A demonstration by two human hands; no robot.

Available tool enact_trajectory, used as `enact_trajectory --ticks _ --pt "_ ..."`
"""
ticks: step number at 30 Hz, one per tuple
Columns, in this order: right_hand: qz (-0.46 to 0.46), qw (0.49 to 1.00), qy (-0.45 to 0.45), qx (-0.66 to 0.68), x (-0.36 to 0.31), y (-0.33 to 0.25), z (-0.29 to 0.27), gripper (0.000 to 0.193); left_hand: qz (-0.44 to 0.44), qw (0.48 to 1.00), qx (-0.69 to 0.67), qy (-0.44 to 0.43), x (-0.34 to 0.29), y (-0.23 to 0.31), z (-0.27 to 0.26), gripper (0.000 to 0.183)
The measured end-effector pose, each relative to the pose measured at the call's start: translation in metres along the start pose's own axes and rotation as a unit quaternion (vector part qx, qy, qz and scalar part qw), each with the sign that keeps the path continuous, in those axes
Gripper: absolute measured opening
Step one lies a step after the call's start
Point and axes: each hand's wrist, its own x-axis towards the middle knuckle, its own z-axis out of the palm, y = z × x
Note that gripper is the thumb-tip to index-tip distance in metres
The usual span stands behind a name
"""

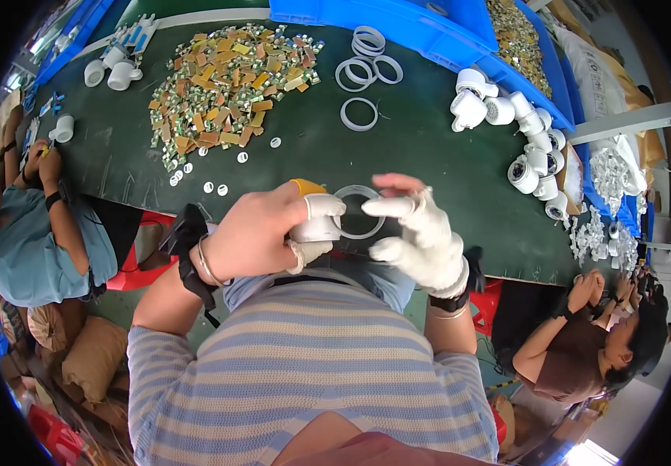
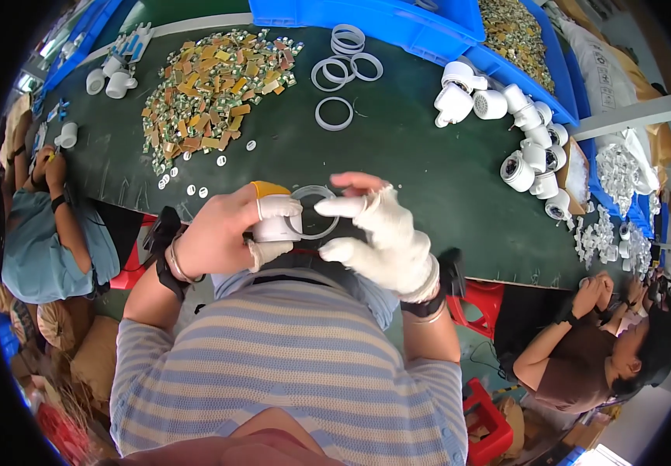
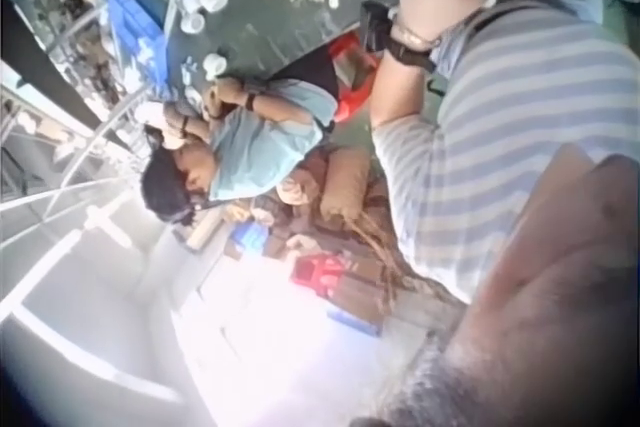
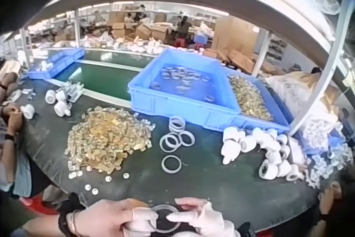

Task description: The person assembles a device by picking up a white housing, inserting a grey ring, and pressing a circuit board into place. They then pick up a small yellow component, fit it into the housing, and set the unit aside before repeating the process.

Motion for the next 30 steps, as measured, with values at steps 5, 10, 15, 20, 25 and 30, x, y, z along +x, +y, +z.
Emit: enact_trajectory --ticks 5,10,15,20,25,30 --pt "0.053 0.996 0.069 -0.034 -0.006 -0.021 -0.008 0.026 -0.148 0.771 -0.614 0.086 0.007 -0.006 0.032 0.065" --pt "0.239 0.898 -0.001 0.368 -0.006 -0.033 -0.005 0.018 -0.056 0.637 -0.766 0.067 0.012 0.004 0.053 0.105" --pt "0.187 0.972 0.05 0.131 -0.011 -0.036 0.006 0.022 -0.092 0.692 -0.712 0.079 0.009 0.015 0.054 0.114" --pt "0.162 0.983 0.034 0.081 -0.014 -0.04 0.002 0.024 -0.085 0.724 -0.679 0.089 0.007 0.017 0.054 0.112" --pt "0.178 0.981 0.026 0.07 -0.016 -0.036 0.001 0.025 -0.081 0.734 -0.669 0.085 0.005 0.017 0.055 0.112" --pt "0.163 0.985 0.032 0.051 -0.015 -0.038 0.0 0.026 -0.094 0.733 -0.668 0.086 0.004 0.017 0.056 0.113"
